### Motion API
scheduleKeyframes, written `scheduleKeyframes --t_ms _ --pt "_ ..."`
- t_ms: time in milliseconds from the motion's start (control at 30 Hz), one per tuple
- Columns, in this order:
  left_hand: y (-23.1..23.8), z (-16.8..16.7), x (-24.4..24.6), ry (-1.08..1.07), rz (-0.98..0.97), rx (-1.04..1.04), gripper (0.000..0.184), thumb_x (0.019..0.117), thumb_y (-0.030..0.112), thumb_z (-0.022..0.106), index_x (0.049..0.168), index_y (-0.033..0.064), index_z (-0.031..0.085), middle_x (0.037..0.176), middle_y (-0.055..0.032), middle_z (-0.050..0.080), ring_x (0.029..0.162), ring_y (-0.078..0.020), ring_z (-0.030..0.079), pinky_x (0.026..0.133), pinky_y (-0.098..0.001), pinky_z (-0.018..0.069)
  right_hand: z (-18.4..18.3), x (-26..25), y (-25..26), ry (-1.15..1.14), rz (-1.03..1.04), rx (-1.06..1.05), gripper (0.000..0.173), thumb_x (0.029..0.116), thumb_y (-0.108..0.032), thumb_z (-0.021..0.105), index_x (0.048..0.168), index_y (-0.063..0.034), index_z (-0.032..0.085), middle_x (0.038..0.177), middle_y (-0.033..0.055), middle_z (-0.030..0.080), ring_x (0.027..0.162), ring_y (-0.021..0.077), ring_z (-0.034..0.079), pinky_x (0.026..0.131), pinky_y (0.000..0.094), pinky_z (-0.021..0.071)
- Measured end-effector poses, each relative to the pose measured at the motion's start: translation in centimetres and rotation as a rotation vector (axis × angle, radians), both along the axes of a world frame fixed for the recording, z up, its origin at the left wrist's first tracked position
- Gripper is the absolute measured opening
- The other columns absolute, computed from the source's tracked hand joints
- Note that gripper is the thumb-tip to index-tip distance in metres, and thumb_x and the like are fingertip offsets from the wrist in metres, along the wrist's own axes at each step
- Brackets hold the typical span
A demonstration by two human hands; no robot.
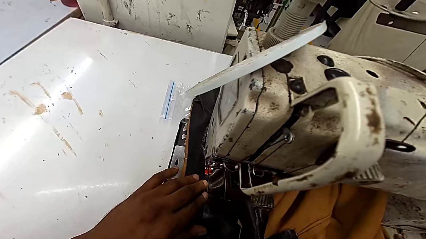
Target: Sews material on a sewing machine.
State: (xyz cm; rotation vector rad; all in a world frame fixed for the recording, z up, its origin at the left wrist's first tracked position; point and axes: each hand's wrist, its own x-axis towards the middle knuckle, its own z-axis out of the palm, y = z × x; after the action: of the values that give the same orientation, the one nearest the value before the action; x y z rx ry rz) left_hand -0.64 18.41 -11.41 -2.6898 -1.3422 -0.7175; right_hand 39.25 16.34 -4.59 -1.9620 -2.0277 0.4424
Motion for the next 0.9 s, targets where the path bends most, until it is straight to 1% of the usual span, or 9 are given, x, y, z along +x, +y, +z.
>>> scheduleKeyframes --t_ms 33,133,233,300,400,500,700,800,900 --pt "0.0 0.0 0.0 0.002 0.003 0.003 0.05 0.1085 0.049 0.038 0.128 0.0149 0.069 0.139 -0.0014 0.066 0.134 -0.0175 0.058 0.114 -0.0427 0.042 -0.5 -0.6 0.0 -0.021 -0.014 0.01 0.098 0.0892 -0.069 0.063 0.152 0.0039 0.042 0.136 0.0327 0.058 0.117 0.0443 0.062 0.099 0.0561 0.0504" --pt "0.0 0.0 0.1 0.006 0.012 0.008 0.05 0.1084 0.049 0.037 0.127 0.0154 0.07 0.139 -0.0012 0.066 0.133 -0.0178 0.058 0.113 -0.0421 0.0422 -1.5 -1.4 0.2 -0.066 -0.014 0.096 0.087 0.0918 -0.067 0.06 0.141 0.0043 0.054 0.125 0.0324 0.062 0.112 0.0449 0.061 0.098 0.0551 0.0474" --pt "0.0 0.0 0.2 0.007 0.017 0.005 0.05 0.1087 0.048 0.037 0.127 0.0154 0.069 0.139 -0.001 0.066 0.134 -0.0182 0.057 0.113 -0.0429 0.0417 -1.4 -1.5 0.4 -0.028 0.0 0.154 0.075 0.092 -0.058 0.067 0.13 0.0063 0.061 0.113 0.0296 0.066 0.101 0.0407 0.064 0.09 0.0523 0.0506" --pt "0.1 0.0 0.2 0.017 0.022 0.003 0.05 0.109 0.047 0.035 0.127 0.0152 0.069 0.139 -0.0011 0.066 0.134 -0.0186 0.057 0.113 -0.0441 0.0419 -1.3 -1.7 0.4 -0.011 -0.002 0.191 0.07 0.091 -0.055 0.071 0.125 0.0061 0.065 0.111 0.0282 0.068 0.1 0.0394 0.065 0.092 0.0513 0.0502" --pt "0.3 0.0 0.2 0.023 0.027 0.001 0.05 0.1094 0.047 0.034 0.127 0.0152 0.068 0.139 -0.0014 0.065 0.135 -0.0191 0.057 0.113 -0.0437 0.0413 -0.9 -2.3 0.6 -0.003 -0.007 0.219 0.064 0.0912 -0.05 0.072 0.12 0.0063 0.068 0.109 0.0287 0.069 0.101 0.0391 0.066 0.092 0.0499 0.0509" --pt "0.3 -0.1 0.2 0.0 0.037 -0.001 0.05 0.1094 0.046 0.035 0.128 0.0147 0.068 0.137 -0.004 0.066 0.132 -0.0203 0.058 0.113 -0.0447 0.0416 -0.9 -2.9 0.8 0.043 -0.023 0.242 0.058 0.0916 -0.045 0.074 0.118 0.0057 0.069 0.108 0.0271 0.069 0.098 0.0342 0.066 0.088 0.0446 0.0525" --pt "0.8 0.0 0.2 -0.051 0.037 -0.033 0.05 0.1095 0.046 0.036 0.129 0.0143 0.068 0.132 -0.0058 0.067 0.133 -0.0219 0.057 0.115 -0.0426 0.0418 -1.8 -2.5 1.4 0.079 -0.038 0.3 0.055 0.0911 -0.043 0.076 0.121 0.0022 0.07 0.105 0.0235 0.069 0.091 0.0261 0.066 0.08 0.0366 0.0536" --pt "0.9 0.1 0.2 -0.054 0.054 -0.042 0.049 0.1093 0.046 0.036 0.129 0.015 0.068 0.131 -0.0056 0.067 0.132 -0.0216 0.058 0.115 -0.0426 0.042 -1.3 -3.1 2.0 0.087 -0.012 0.313 0.045 0.0927 -0.039 0.076 0.111 0.002 0.073 0.103 0.0244 0.069 0.089 0.0271 0.066 0.078 0.0375 0.0536" --pt "1.0 0.1 0.3 -0.034 0.084 -0.015 0.049 0.1091 0.046 0.035 0.129 0.0169 0.068 0.13 -0.0039 0.069 0.13 -0.0205 0.06 0.114 -0.0456 0.0416 -0.8 -3.8 2.7 0.071 0.038 0.329 0.035 0.0946 -0.033 0.074 0.104 0.0006 0.075 0.104 0.0249 0.07 0.093 0.0279 0.067 0.082 0.0377 0.0551"
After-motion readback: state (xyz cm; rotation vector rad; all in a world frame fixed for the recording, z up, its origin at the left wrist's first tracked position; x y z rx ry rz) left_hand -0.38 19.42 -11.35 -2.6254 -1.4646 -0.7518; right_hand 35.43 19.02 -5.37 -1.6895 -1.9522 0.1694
